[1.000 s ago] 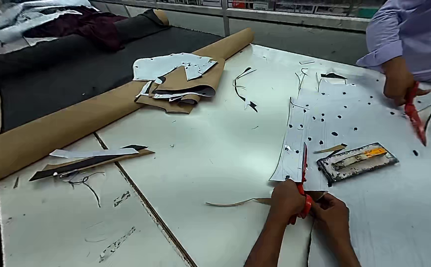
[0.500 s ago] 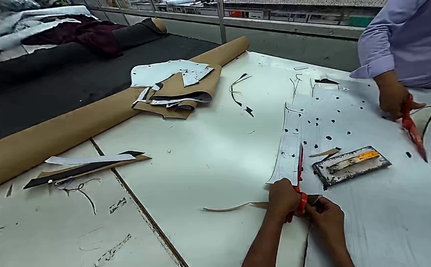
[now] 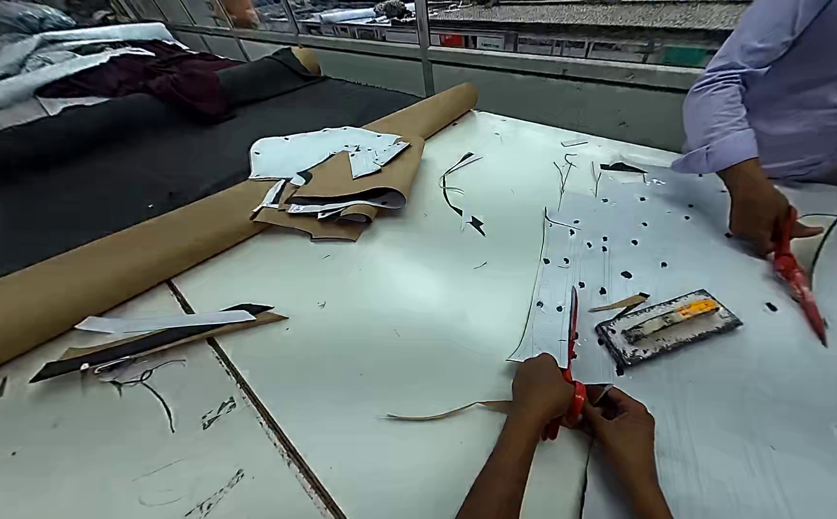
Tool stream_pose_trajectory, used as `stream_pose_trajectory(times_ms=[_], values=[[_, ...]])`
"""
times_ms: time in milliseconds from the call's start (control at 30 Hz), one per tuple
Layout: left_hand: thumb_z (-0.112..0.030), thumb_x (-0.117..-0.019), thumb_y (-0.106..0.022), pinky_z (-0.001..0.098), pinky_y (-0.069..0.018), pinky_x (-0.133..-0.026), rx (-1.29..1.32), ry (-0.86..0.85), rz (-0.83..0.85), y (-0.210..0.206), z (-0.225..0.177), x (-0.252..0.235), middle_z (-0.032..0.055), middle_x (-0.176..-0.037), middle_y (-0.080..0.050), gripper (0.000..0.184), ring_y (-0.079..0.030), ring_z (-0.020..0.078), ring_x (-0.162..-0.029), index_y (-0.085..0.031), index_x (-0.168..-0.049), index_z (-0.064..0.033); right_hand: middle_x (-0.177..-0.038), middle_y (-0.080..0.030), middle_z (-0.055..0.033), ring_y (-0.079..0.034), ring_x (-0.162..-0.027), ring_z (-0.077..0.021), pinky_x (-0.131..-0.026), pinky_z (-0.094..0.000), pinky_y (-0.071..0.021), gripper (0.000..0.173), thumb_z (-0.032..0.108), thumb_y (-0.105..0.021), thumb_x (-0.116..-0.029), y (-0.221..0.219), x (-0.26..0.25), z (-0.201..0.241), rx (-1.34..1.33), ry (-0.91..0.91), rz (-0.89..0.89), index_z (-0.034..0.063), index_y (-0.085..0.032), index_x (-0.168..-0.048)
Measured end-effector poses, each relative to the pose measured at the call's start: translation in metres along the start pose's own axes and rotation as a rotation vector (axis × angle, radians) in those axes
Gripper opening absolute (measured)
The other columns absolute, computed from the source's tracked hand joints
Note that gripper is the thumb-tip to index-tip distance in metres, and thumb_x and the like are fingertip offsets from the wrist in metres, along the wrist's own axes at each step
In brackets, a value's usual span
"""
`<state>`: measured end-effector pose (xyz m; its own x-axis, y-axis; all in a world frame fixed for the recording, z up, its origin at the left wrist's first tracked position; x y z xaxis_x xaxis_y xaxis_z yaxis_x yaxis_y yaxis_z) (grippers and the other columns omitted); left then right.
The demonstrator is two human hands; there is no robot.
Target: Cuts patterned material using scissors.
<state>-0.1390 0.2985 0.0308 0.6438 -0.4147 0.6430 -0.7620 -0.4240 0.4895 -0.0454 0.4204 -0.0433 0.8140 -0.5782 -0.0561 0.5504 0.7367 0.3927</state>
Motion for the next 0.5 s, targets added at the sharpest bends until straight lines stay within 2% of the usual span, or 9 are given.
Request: stream_pose_trajectory(times_ms=[100, 167, 300, 433, 500], values=[[-0.021, -0.0981, -0.064, 0.0481, -0.0555, -0.084, 0.012, 0.009, 0.029, 0.001, -0.004, -0.002, 0.0182, -0.106, -0.068, 0.026, -0.068, 0.0282, -0.096, -0.064, -0.109, 0.0021, -0.058, -0.059, 0.0075, -0.053, -0.046, -0.0033, -0.046, -0.0253, -0.0469, 0.014, 0.024, -0.076, -0.0774, -0.001, 0.0, 0.001, -0.005, -0.004, -0.004, 0.0113, -0.069, -0.078], [-0.023, -0.0982, -0.065, 0.0432, -0.0576, -0.079, 0.054, 0.026, 0.063, 0.002, -0.005, -0.005, 0.015, -0.101, -0.069, 0.027, -0.069, 0.0233, -0.089, -0.063, -0.11, 0.0011, -0.059, -0.059, 0.0068, -0.054, -0.047, -0.0041, -0.046, -0.0262, -0.0476, 0.012, 0.022, -0.074, -0.0767, -0.001, 0.0, 0.001, 0.001, -0.013, -0.002, 0.0115, -0.069, -0.078], [-0.026, -0.0969, -0.07, 0.0312, -0.0578, -0.065, 0.172, 0.046, 0.13, 0.008, -0.003, -0.008, 0.0052, -0.081, -0.07, 0.025, -0.068, 0.0125, -0.069, -0.064, -0.1, -0.0026, -0.061, -0.06, 0.0053, -0.054, -0.048, -0.0042, -0.048, -0.026, -0.048, 0.012, 0.019, -0.076, -0.0779, -0.001, 0.0, 0.003, 0.008, -0.003, 0.018, 0.0091, -0.07, -0.079], [-0.022, -0.1001, -0.067, 0.0278, -0.0577, -0.064, 0.274, 0.052, 0.223, 0.019, -0.009, 0.005, 0.0042, -0.08, -0.069, 0.021, -0.068, 0.011, -0.067, -0.063, -0.103, -0.0012, -0.064, -0.062, 0.0053, -0.054, -0.051, -0.0035, -0.051, -0.0249, -0.0469, 0.011, 0.019, -0.076, -0.0777, -0.001, 0.0, 0.004, 0.019, 0.01, 0.02, 0.0091, -0.072, -0.081], [-0.02, -0.1012, -0.065, 0.0248, -0.0572, -0.06, 0.298, 0.057, 0.248, 0.022, -0.015, 0.014, 0.0023, -0.075, -0.069, 0.018, -0.068, 0.0089, -0.063, -0.062, -0.097, -0.0028, -0.065, -0.063, 0.0041, -0.054, -0.052, -0.0039, -0.051, -0.0245, -0.0473, 0.011, 0.018, -0.077, -0.0785, -0.001, -0.001, 0.005, 0.017, 0.003, 0.024, 0.0081, -0.072, -0.082]])
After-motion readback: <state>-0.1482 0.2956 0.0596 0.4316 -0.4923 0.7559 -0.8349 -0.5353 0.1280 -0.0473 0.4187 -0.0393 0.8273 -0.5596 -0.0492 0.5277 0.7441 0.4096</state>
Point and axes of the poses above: each hand's wrist, its own x-axis away from the middle knuckle, its own y-axis out of the back of the hand, z = x × y, the point moved 3 cm from there along -x, towards the middle knuckle
